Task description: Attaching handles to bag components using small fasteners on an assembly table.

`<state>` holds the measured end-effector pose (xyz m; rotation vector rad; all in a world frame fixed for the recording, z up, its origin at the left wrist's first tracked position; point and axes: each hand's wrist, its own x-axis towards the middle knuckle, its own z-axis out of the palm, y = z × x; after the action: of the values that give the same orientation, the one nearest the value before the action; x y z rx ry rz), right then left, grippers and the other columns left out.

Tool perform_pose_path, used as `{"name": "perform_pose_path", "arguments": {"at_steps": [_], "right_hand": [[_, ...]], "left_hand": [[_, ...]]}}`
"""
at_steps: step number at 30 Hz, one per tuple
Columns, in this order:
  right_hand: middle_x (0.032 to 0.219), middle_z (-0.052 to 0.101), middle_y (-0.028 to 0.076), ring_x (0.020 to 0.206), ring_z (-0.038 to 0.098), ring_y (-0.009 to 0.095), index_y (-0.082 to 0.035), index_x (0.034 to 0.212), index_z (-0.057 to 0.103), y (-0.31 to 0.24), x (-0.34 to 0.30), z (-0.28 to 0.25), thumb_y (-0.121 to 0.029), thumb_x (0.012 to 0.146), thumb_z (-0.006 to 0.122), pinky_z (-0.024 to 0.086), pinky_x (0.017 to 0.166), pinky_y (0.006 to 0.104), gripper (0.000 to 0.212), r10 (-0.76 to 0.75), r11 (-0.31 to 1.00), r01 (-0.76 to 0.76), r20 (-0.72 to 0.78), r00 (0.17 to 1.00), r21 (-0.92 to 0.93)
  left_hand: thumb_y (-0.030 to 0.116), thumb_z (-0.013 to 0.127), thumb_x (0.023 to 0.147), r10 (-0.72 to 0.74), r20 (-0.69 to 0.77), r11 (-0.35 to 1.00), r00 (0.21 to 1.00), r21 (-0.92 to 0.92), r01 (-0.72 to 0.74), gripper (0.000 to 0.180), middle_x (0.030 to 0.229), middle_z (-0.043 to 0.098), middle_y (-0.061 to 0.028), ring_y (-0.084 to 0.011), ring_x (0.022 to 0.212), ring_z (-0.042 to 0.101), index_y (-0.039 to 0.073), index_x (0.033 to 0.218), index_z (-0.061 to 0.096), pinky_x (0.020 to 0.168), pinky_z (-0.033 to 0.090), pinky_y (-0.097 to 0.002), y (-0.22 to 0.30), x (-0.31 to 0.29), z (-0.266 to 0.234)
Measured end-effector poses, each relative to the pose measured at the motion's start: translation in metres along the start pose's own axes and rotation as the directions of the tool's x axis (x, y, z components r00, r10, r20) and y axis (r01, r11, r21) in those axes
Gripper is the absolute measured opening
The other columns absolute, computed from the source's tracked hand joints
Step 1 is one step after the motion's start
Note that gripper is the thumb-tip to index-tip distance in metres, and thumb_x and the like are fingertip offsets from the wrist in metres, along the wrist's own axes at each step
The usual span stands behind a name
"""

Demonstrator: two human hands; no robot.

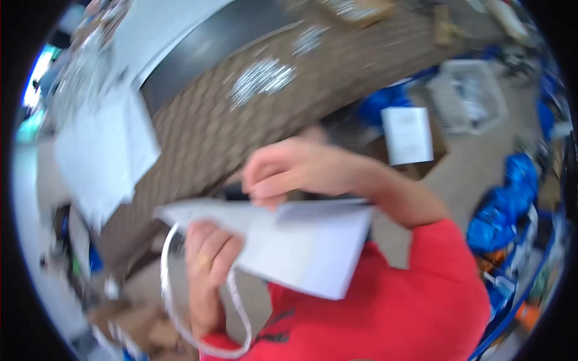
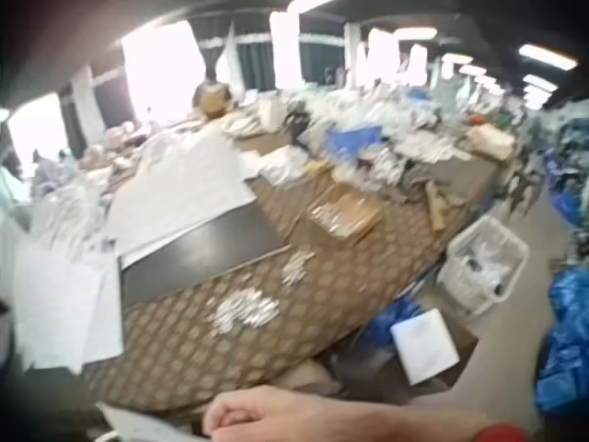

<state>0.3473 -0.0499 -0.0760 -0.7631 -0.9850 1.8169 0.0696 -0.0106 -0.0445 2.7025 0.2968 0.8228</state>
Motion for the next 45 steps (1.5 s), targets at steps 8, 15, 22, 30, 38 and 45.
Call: {"name": "perform_pose_path", "arguments": {"at_steps": [8, 15, 22, 30, 38, 45], "right_hand": [[0.096, 0.066, 0.001, 0.087, 0.06, 0.009, -0.002, 0.101, 0.069, 0.022, 0.005, 0.016, -0.015, 0.095, 0.075, 0.046, 0.078, 0.023, 0.015, 0.214, 0.976, -0.217, 0.23, 0.95, -0.013], [0.093, 0.061, -0.002, 0.086, 0.053, 0.009, -0.003, 0.094, 0.071, 0.028, 0.001, 0.028, -0.016, 0.092, 0.078, 0.042, 0.079, 0.0257, 0.015, 0.257, 0.961, -0.228, 0.197, 0.946, -0.156], [0.091, 0.06, -0.001, 0.086, 0.053, 0.01, -0.003, 0.094, 0.071, 0.028, -0.001, 0.026, -0.015, 0.089, 0.079, 0.042, 0.079, 0.0265, 0.015, 0.269, 0.961, -0.24, 0.259, 0.928, -0.138], [0.094, 0.058, 0.002, 0.085, 0.054, 0.014, -0.004, 0.091, 0.063, 0.029, -0.002, 0.035, -0.001, 0.084, 0.075, 0.045, 0.078, 0.0314, 0.014, 0.218, 0.918, -0.139, 0.179, 0.959, -0.37], [0.093, 0.056, 0.004, 0.085, 0.055, 0.017, -0.004, 0.091, 0.054, 0.021, 0.008, 0.043, 0.001, 0.081, 0.077, 0.046, 0.077, 0.033, 0.025, 0.235, 0.809, -0.124, 0.122, 0.964, -0.575], [0.089, 0.062, 0.002, 0.081, 0.058, 0.012, -0.003, 0.093, 0.062, 0.006, 0.015, 0.032, -0.006, 0.082, 0.081, 0.048, 0.073, 0.0285, 0.022, 0.129, 0.835, -0.059, 0.09, 0.987, -0.547]], "left_hand": [[0.011, 0.074, 0.069, 0.173, -0.048, 0.979, 0.984, 0.116, -0.166, 0.031, 0.094, 0.068, -0.0077, -0.025, 0.08, 0.066, 0.003, 0.097, 0.066, 0.07, 0.055, -0.0385, -0.004, -0.007, 0.004], [0.013, 0.07, 0.064, 0.283, -0.108, 0.957, 0.953, 0.097, -0.273, 0.028, 0.088, 0.067, -0.0072, -0.0217, 0.075, 0.065, 0.003, 0.089, 0.068, 0.068, 0.051, -0.0349, -0.001, -0.009, 0.01], [0.01, 0.075, 0.07, 0.241, -0.021, 0.969, 0.97, 0.057, -0.24, 0.031, 0.095, 0.069, -0.0088, -0.025, 0.08, 0.067, 0.003, 0.098, 0.064, 0.067, 0.054, -0.0379, 0.009, -0.012, 0.003], [0.013, 0.068, 0.066, 0.326, -0.054, 0.943, 0.944, 0.091, -0.321, 0.025, 0.091, 0.066, -0.0068, -0.0205, 0.075, 0.062, 0.005, 0.089, 0.066, 0.063, 0.043, -0.0343, 0.005, -0.011, 0.018], [0.01, 0.072, 0.068, 0.323, -0.018, 0.94, 0.946, 0.126, -0.318, 0.027, 0.093, 0.068, -0.0092, -0.0233, 0.078, 0.066, 0.001, 0.093, 0.067, 0.061, 0.045, -0.0357, 0.006, -0.013, 0.013], [0.008, 0.071, 0.069, 0.179, 0.049, 0.972, 0.983, 0.146, -0.184, 0.024, 0.094, 0.073, -0.0117, -0.0235, 0.077, 0.067, 0.001, 0.09, 0.063, 0.061, 0.046, -0.0339, 0.019, 0.008, -0.015]]}}
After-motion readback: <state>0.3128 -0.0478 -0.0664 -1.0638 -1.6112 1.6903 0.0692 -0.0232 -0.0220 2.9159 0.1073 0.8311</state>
